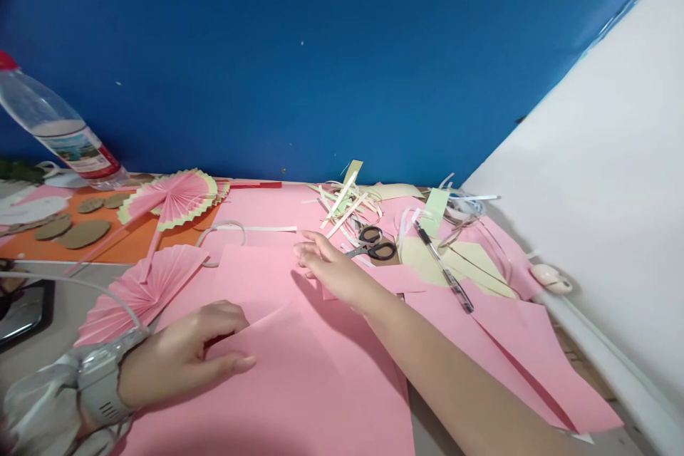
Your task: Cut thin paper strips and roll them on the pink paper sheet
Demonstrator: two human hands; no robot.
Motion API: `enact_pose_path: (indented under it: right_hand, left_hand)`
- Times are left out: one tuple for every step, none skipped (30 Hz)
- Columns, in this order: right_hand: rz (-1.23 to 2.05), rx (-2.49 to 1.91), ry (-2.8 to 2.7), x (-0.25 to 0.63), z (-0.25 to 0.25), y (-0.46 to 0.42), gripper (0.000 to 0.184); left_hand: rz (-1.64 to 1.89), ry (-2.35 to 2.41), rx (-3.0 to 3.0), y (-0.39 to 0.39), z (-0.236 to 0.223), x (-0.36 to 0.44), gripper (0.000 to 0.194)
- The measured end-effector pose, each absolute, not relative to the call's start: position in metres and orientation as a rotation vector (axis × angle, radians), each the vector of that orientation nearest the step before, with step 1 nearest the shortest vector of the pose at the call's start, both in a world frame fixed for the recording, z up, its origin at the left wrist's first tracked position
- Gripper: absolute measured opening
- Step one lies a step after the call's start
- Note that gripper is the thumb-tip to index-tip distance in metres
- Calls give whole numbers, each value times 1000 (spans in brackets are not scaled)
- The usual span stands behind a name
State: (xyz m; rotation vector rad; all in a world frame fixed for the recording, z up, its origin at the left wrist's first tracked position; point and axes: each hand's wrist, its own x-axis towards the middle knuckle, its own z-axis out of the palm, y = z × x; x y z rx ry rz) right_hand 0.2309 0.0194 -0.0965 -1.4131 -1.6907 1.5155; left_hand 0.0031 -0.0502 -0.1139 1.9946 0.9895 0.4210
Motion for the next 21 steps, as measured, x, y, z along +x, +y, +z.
enact_pose_path:
  right_hand:
    - [1517, -1412, -1709, 231, -97, 20, 45]
    - [1516, -1408, -1733, 232, -98, 20, 44]
    - [1511, -1402, -1763, 232, -99, 20, 43]
    - [1501, -1397, -1799, 233, -99, 20, 42]
    - [1482, -1394, -1838, 233, -100, 19, 42]
    - [1449, -1397, -1876, 233, -101, 18, 42]
    - [1402, -1402, -1913, 233, -102, 17, 42]
    - [1346, -1405, -1947, 232, -103, 16, 43]
    - [1292, -1400, -1972, 231, -103, 14, 43]
    - [1237, -1380, -2015, 230, -103, 12, 43]
    - [1176, -1344, -2088, 229, -102, 11, 43]
    - [1105, -1298, -2190, 227, -102, 9, 43]
    - [1021, -1251, -2312, 227, -103, 7, 44]
    - [922, -1208, -2440, 226, -104, 6, 46]
    - [816, -1173, -2557, 226, -106, 5, 48]
    - [725, -1144, -2647, 226, -110, 4, 50]
    - [670, -1119, -2698, 227, -114, 5, 50]
    - [656, -1091, -2710, 227, -120, 7, 49]
    - [679, -1064, -2686, 227, -126, 10, 47]
    - [725, -1050, -2632, 227, -132, 14, 44]
    - [780, -1049, -2557, 226, -138, 19, 40]
  left_hand:
    - [419, 969, 1992, -51, -114, 3, 23]
    - [420, 954, 1988, -51, -113, 3, 23]
    - [422, 942, 1981, -51, -113, 3, 23]
    - [425, 933, 1974, -50, -113, 3, 24]
    - [429, 926, 1966, -50, -113, 3, 24]
    - [432, 922, 1957, -49, -113, 3, 24]
    - [435, 918, 1947, -49, -112, 2, 24]
    - [438, 917, 1936, -48, -112, 2, 24]
    - [438, 914, 1924, -48, -111, 1, 23]
    - [437, 912, 1912, -47, -111, 1, 23]
    - [433, 907, 1900, -47, -110, 1, 23]
    - [426, 901, 1888, -48, -109, 2, 22]
    - [418, 892, 1877, -49, -108, 2, 22]
    - [410, 883, 1869, -50, -108, 3, 22]
    - [408, 881, 1863, -51, -108, 5, 22]
    - [415, 891, 1861, -53, -109, 6, 22]
    - [437, 920, 1860, -55, -110, 7, 22]
    - [473, 970, 1860, -56, -112, 8, 22]
    - [519, 1036, 1857, -57, -114, 9, 22]
    - [569, 1110, 1848, -58, -117, 9, 25]
    - [622, 1185, 1834, -57, -119, 9, 28]
